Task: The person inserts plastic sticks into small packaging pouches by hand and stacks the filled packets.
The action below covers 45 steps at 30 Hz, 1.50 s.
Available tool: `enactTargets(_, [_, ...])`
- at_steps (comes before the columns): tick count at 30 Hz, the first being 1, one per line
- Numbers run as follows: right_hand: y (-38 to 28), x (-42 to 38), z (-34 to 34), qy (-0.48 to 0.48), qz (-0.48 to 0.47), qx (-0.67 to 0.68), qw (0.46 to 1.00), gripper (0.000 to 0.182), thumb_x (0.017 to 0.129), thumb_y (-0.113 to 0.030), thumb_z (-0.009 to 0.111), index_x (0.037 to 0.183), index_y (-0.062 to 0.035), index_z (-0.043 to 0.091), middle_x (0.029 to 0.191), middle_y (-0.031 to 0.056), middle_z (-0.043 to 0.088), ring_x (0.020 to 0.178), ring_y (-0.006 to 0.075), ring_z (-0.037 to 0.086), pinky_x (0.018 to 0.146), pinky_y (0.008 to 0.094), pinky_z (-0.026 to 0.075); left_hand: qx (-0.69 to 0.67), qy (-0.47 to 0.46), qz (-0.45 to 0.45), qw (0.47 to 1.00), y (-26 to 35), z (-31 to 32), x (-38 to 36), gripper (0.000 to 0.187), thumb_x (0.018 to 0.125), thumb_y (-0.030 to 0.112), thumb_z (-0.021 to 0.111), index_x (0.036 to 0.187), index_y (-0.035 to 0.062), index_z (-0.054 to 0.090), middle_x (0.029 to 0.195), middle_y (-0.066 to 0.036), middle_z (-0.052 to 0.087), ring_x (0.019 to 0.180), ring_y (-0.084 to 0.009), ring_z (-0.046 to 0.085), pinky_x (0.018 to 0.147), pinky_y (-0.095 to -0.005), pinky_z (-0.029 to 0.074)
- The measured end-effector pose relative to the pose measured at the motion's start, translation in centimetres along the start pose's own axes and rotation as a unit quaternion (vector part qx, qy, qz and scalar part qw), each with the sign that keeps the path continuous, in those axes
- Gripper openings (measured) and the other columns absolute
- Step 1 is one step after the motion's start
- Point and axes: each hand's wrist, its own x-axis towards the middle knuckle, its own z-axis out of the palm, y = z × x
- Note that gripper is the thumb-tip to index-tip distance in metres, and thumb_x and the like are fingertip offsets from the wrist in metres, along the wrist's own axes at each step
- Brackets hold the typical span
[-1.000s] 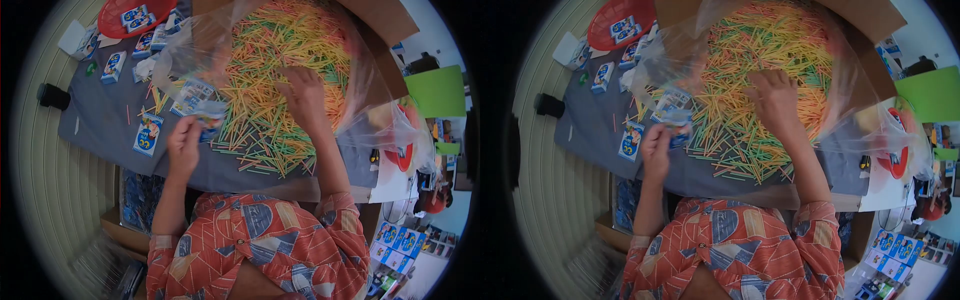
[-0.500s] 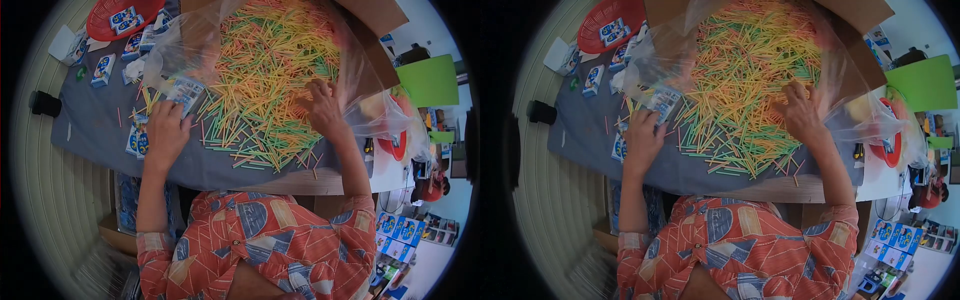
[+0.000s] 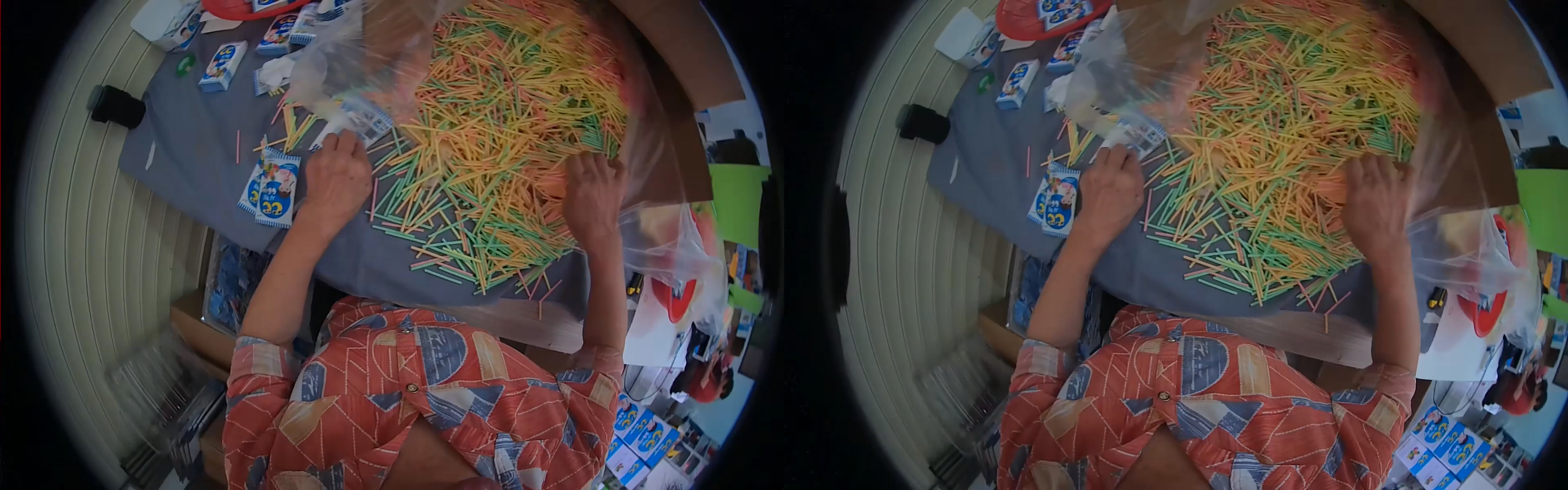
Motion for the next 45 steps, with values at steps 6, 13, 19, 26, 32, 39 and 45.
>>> enactTargets(6, [1.7, -0.2, 3.3, -0.036, 0.072, 0.093, 0.992, 0.023, 0.077, -0.007, 0.054, 0.099, -0.0040, 0.057, 0.077, 0.0158, 0.065, 0.079, 0.0386, 0.064, 0.078, 0.0492, 0.045, -0.107, 0.029, -0.033, 0.993, -0.9, -0.6, -0.4, 0.009, 0.074, 0.006, 0.070, 0.080, 0.0018, 0.066, 0.083, -0.010, 0.061, 0.083, -0.0297, 0.062, 0.063, -0.0413, 0.052])
enactTargets(13, [0.2, 2.2, 2.4, 0.031, 0.215, 0.311, 0.925, 0.026, 0.084, -0.019, 0.064, 0.104, -0.0053, 0.059, 0.082, 0.0191, 0.067, 0.078, 0.0423, 0.065, 0.066, 0.0498, 0.050, -0.137, -0.053, -0.092, 0.985, -0.8, -2.7, 1.3, 0.009, 0.079, 0.011, 0.073, 0.083, 0.0029, 0.070, 0.088, -0.012, 0.063, 0.087, -0.0343, 0.060, 0.073, -0.0450, 0.050])
enactTargets(19, [1.4, 2.7, 3.0, 0.086, 0.130, 0.199, 0.967, 0.026, 0.089, -0.025, 0.067, 0.108, -0.0067, 0.066, 0.088, 0.0145, 0.069, 0.083, 0.0323, 0.065, 0.070, 0.0382, 0.050, -0.066, -0.027, -0.009, 0.997, -2.2, -1.5, 0.7, 0.008, 0.076, 0.006, 0.071, 0.084, 0.0030, 0.071, 0.086, -0.013, 0.060, 0.083, -0.0333, 0.060, 0.068, -0.0444, 0.051])
enactTargets(26, [0.0, 3.8, 0.7, 0.142, 0.250, 0.657, 0.697, 0.035, 0.102, -0.030, 0.055, 0.119, -0.0012, 0.065, 0.078, 0.0023, 0.063, 0.079, 0.0109, 0.057, 0.074, 0.0315, 0.048, -0.074, -0.019, -0.032, 0.997, -1.8, -2.2, 0.0, 0.005, 0.077, 0.004, 0.072, 0.080, 0.0018, 0.069, 0.080, -0.012, 0.059, 0.083, -0.0313, 0.061, 0.067, -0.0425, 0.050])
enactTargets(32, [2.1, 2.9, 4.0, 0.122, 0.216, 0.872, 0.422, 0.039, 0.103, -0.030, 0.053, 0.118, 0.0039, 0.063, 0.058, -0.0040, 0.042, 0.056, 0.0095, 0.039, 0.066, 0.0278, 0.045, -0.303, -0.012, -0.189, 0.934, -2.8, -2.7, 0.7, 0.009, 0.077, -0.001, 0.068, 0.085, -0.0008, 0.067, 0.086, -0.014, 0.063, 0.085, -0.0329, 0.062, 0.070, -0.0446, 0.050])
enactTargets(39, [1.1, 3.8, 4.7, 0.134, 0.194, 0.833, 0.501, 0.051, 0.106, -0.042, 0.041, 0.116, 0.0028, 0.063, 0.068, 0.0000, 0.051, 0.066, 0.0108, 0.045, 0.075, 0.0295, 0.044, -0.148, -0.028, -0.081, 0.985, -1.7, -3.4, 0.6, 0.003, 0.079, 0.001, 0.065, 0.079, -0.0009, 0.067, 0.087, -0.016, 0.063, 0.084, -0.0356, 0.062, 0.074, -0.0452, 0.050])
enactTargets(45, [-0.4, 3.8, 3.0, 0.169, 0.250, 0.740, 0.601, 0.053, 0.107, -0.044, 0.035, 0.124, 0.0002, 0.058, 0.103, 0.0126, 0.069, 0.103, 0.0218, 0.062, 0.097, 0.0350, 0.045, -0.313, -0.044, -0.162, 0.935, -2.4, -4.3, 1.1, 0.003, 0.078, 0.000, 0.072, 0.078, -0.0015, 0.070, 0.074, -0.011, 0.062, 0.069, -0.0242, 0.061, 0.063, -0.0360, 0.048])
